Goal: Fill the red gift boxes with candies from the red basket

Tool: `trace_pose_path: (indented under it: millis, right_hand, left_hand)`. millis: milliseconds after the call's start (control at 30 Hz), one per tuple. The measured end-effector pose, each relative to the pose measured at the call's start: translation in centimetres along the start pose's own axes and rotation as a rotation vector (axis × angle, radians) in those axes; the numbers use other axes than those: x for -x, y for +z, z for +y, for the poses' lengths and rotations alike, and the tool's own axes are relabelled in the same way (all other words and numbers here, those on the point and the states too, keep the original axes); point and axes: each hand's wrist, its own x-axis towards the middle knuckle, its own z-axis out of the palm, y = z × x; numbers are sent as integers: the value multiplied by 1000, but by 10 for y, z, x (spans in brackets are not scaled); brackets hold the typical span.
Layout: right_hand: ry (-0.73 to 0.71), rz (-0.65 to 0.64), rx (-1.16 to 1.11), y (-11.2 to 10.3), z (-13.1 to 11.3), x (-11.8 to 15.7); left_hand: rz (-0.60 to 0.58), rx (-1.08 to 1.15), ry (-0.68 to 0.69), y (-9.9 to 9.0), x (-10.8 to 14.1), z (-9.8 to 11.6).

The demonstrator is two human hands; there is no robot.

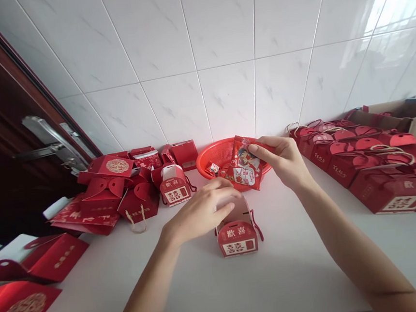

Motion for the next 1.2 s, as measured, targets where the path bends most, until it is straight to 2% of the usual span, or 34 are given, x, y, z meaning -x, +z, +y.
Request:
trace_pose_path:
  millis: [133, 333, 467, 533, 633, 800, 933, 1100, 1200]
  right_hand:
    - [21, -66, -11, 4, -2, 2]
    - [10, -265, 9, 22, 5, 8]
    - [-20, -360, 42, 27, 17, 8]
    - [-10, -410, 37, 26, 24, 6]
    - [-9, -520, 114, 18, 29, 1]
    - [-115, -836, 369, -4, 25, -6]
    - [-84, -862, 595, -7, 18, -2]
    - [-85, -977, 749, 17, 9, 12]
    - [-86, -967, 803, 26, 11, 16]
  left_hand:
    - [-36, -13, -79, -9, 5, -8]
    - [-36, -6, -187, -5, 0, -18]
    - [-76, 108, -150, -8, -4, -17]
    - [-132, 200, -137, -10, -5, -20]
    - [-230, 233, -196, -11, -6, -28]
    - [-106, 196, -214, -11, -1, -39]
    - [-149, 103, -169, -10, 7, -29]
    - [-175, 82, -93, -5, 6, -12]
    - [-193, 94, -79, -3, 3, -11]
